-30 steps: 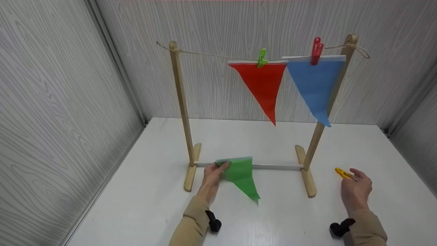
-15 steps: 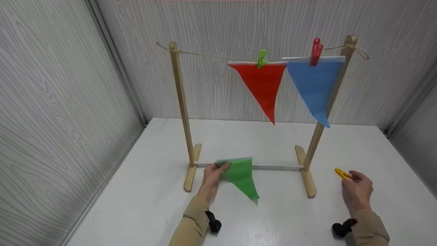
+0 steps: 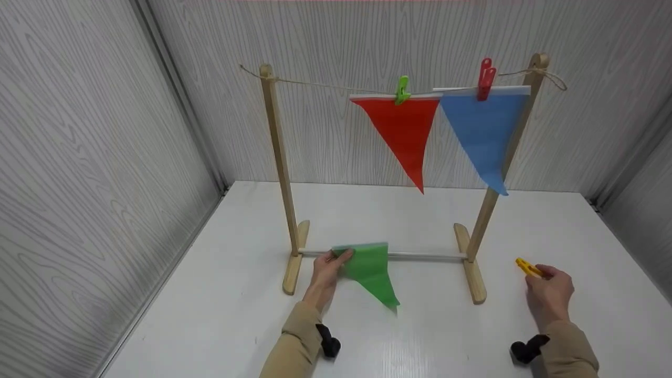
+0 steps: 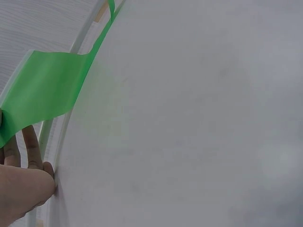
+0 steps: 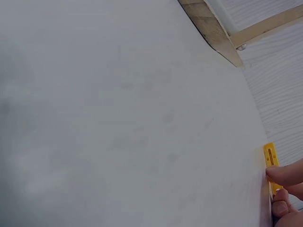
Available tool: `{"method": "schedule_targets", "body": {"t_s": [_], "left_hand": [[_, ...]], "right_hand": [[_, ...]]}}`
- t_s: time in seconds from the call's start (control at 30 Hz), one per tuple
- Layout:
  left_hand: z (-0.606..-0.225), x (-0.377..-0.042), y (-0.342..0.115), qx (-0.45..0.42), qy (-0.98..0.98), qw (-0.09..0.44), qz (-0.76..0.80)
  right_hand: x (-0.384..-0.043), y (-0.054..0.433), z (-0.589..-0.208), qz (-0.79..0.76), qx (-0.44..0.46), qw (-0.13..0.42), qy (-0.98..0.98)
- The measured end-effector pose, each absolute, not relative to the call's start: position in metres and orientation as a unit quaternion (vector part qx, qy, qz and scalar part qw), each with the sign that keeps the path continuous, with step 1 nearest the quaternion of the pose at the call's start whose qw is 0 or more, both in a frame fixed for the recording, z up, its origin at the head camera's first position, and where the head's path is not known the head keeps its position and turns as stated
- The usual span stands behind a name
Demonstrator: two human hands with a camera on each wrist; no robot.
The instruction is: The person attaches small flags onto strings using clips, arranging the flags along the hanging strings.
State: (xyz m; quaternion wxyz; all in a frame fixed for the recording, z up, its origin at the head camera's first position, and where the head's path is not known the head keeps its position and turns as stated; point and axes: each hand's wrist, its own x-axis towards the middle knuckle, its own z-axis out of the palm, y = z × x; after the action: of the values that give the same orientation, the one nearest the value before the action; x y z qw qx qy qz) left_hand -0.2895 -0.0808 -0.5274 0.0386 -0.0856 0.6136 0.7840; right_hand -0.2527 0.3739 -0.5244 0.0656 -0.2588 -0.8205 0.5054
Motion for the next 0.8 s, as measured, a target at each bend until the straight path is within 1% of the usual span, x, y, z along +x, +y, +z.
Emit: {"method": "schedule_targets", "body": {"t_s": [0.23, 0.53, 0.67, 0.8], "left_hand": [[-0.528, -0.291, -0.079, -0.093, 0.616, 0.036, 0.781], [-0.526, -0.291, -0.08, -0.091, 0.621, 0.039, 0.777], [-0.525, -0.29, -0.08, -0.085, 0.616, 0.032, 0.782], [-0.522, -0.288, -0.081, -0.076, 0.615, 0.029, 0.784]], "right_hand": [[-0.252, 0.373, -0.526, 0.521, -0.267, 0.058, -0.809], [-0.249, 0.365, -0.526, 0.523, -0.246, 0.054, -0.814], [-0.248, 0.362, -0.523, 0.506, -0.231, 0.065, -0.829], [-0.248, 0.361, -0.52, 0.499, -0.222, 0.09, -0.833]]}}
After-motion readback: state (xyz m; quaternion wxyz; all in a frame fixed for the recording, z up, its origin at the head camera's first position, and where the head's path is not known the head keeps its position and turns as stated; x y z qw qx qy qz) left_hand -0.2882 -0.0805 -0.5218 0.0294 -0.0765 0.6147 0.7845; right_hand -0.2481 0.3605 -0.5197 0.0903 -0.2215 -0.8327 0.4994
